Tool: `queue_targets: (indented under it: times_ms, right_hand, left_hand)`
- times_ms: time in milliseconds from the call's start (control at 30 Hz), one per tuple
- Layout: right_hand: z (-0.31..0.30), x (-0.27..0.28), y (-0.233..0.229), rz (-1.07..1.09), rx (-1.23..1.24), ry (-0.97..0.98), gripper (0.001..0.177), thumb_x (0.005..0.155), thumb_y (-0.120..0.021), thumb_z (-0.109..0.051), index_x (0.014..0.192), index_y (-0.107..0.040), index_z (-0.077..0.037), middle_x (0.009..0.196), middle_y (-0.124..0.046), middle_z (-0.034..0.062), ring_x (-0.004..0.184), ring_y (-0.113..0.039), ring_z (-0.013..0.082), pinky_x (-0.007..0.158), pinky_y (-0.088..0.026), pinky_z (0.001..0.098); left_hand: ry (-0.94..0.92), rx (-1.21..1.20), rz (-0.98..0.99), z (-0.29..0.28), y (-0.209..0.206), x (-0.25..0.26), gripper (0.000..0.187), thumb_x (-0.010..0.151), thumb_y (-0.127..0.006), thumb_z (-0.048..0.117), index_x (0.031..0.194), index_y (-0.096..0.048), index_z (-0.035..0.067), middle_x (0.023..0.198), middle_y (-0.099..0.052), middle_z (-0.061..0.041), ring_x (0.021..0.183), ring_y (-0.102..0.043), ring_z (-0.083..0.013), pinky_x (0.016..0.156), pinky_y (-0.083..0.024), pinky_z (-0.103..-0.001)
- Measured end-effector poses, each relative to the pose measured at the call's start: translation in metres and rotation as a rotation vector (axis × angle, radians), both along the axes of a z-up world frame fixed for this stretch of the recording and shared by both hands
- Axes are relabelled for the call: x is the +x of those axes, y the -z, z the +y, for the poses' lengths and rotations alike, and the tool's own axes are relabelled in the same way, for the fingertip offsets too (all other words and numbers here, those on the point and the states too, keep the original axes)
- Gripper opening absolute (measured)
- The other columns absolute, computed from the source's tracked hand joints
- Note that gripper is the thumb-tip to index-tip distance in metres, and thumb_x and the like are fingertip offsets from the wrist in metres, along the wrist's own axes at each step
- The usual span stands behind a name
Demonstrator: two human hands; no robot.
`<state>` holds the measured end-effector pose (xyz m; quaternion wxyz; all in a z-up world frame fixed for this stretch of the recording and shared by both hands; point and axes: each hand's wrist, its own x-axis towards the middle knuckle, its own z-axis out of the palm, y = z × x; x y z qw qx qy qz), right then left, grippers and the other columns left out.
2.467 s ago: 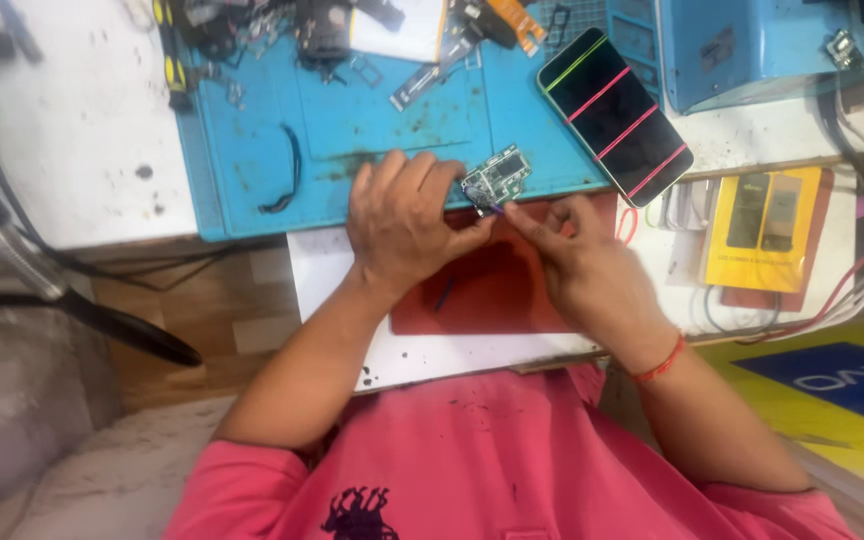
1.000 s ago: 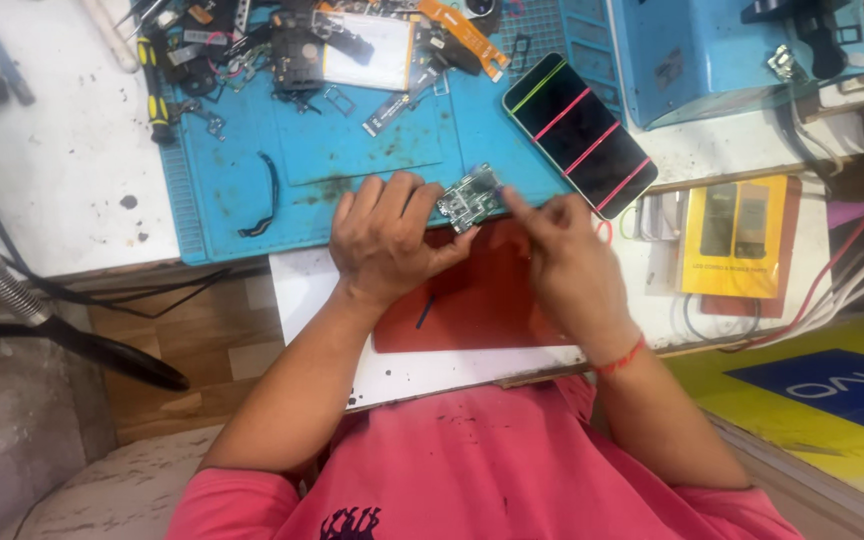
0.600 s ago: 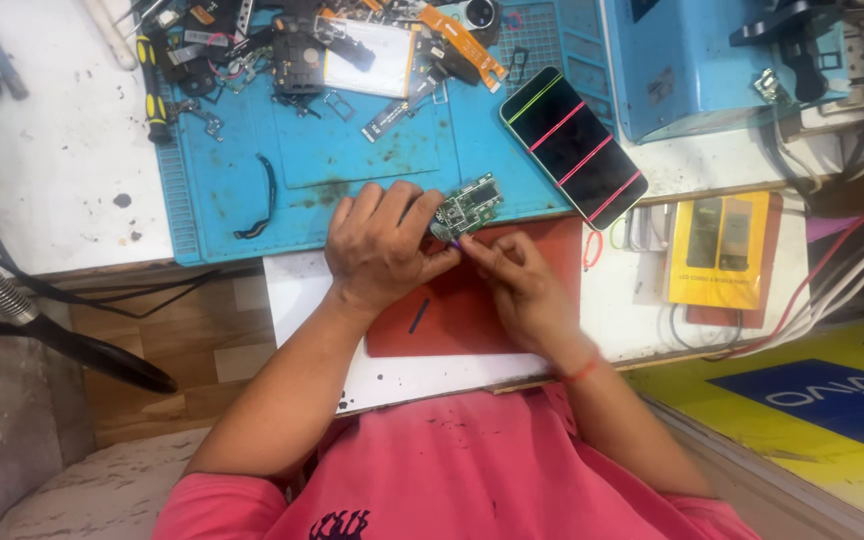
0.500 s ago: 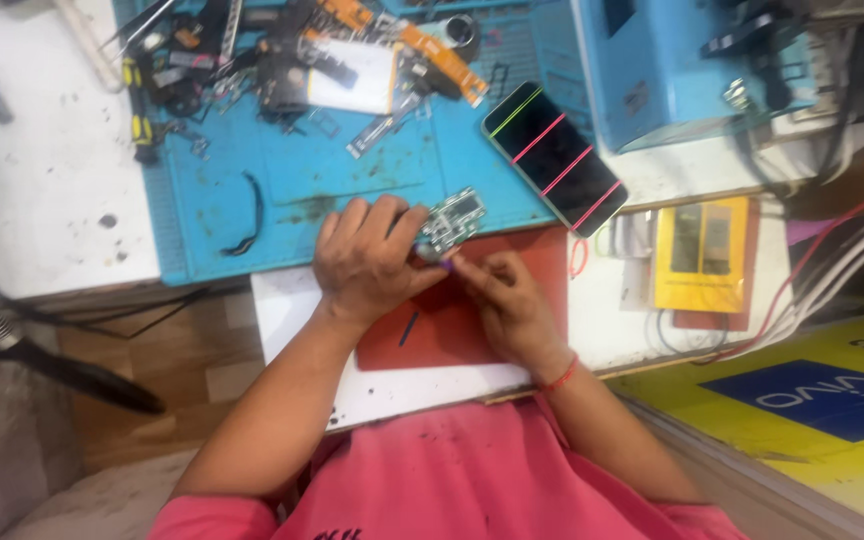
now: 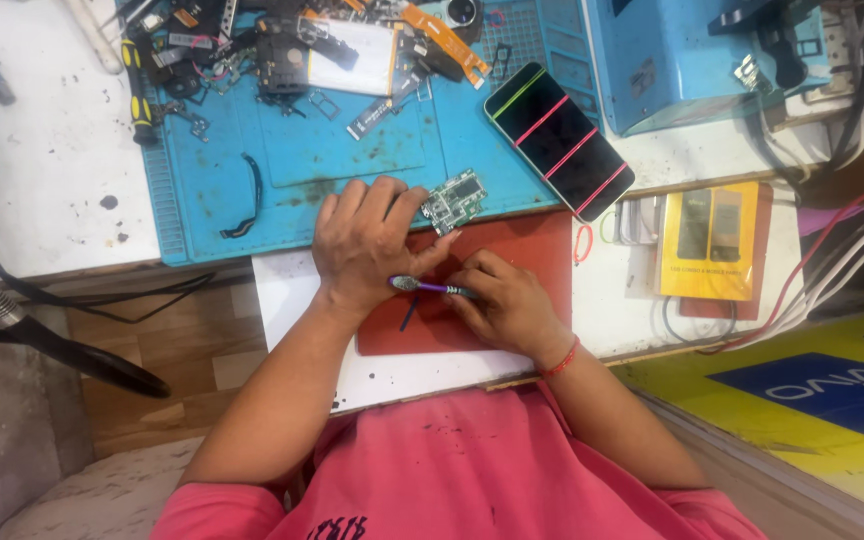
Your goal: The person uses a toothbrush to scrub a small green circuit board held in their left hand. The person scrubs the surface of the board with repetitive motions, focusing on cleaning the components and traces.
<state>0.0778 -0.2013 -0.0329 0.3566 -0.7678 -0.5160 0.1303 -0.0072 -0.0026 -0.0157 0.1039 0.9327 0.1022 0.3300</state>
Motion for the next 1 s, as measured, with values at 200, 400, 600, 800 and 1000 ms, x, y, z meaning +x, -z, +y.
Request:
queue_targets:
  times_ms: [200,400,600,800,1000]
  right_hand:
    - [0.0028,-0.0016,-0.0044,0.013,-0.01,0.006,0.016,0.083,-0.079,-0.014,0.096,-0.072,-0.01,0.093,-0.063,0.0054,0.073,-0.066,0.0267,0.062,-0.053,0.0385]
    - [0.003,-0.0017,-0.0055,0.026,-0.022,-0.001,0.015,0.082,-0.078,-0.01,0.096,-0.072,-0.01,0.093,-0.063,0.0053,0.074,-0.066,0.0273,0.062,-0.053,0.0393]
    - [0.0042,-0.0007,-0.0048,0.02,-0.034,0.006,0.016,0.081,-0.078,-0.009,0.096,-0.072,-0.011,0.093,-0.063,0.0051,0.074,-0.066,0.0275,0.063,-0.053,0.0396]
    - [0.0048,-0.0007,-0.0066,0.035,-0.033,0.004,0.018,0.081,-0.077,-0.009,0.098,-0.073,-0.011,0.093,-0.064,0.0048,0.074,-0.067,0.0267,0.063,-0.054,0.0388]
    - [0.0,0.0022,-0.0062,0.055,0.047,-0.032,0.029,0.086,-0.079,-0.011,0.114,-0.071,-0.011,0.094,-0.063,0.0073,0.076,-0.066,0.0258,0.064,-0.054,0.0375]
  left_hand:
    - [0.009,-0.003,-0.004,0.0018,0.0002,0.0017,0.04,0.084,-0.079,0.056,0.098,-0.073,0.018,0.093,-0.061,0.003,0.081,-0.056,-0.0189,0.069,-0.041,-0.035]
    - [0.002,0.0,-0.006,0.0004,0.0002,0.0013,0.041,0.085,-0.078,0.056,0.098,-0.074,0.018,0.092,-0.062,0.003,0.08,-0.056,-0.0194,0.068,-0.04,-0.036]
    - [-0.002,0.004,0.002,-0.0002,-0.0004,0.0004,0.042,0.085,-0.077,0.057,0.099,-0.074,0.018,0.092,-0.061,0.003,0.08,-0.055,-0.0189,0.069,-0.041,-0.036]
    - [-0.005,0.015,-0.001,0.0011,0.0014,0.0016,0.042,0.085,-0.077,0.057,0.098,-0.074,0.018,0.091,-0.061,0.003,0.079,-0.056,-0.019,0.068,-0.04,-0.036]
    - [-0.017,-0.012,0.005,-0.0024,-0.0037,0.0007,0.041,0.084,-0.077,0.056,0.101,-0.075,0.018,0.091,-0.061,0.002,0.08,-0.056,-0.0197,0.07,-0.041,-0.036]
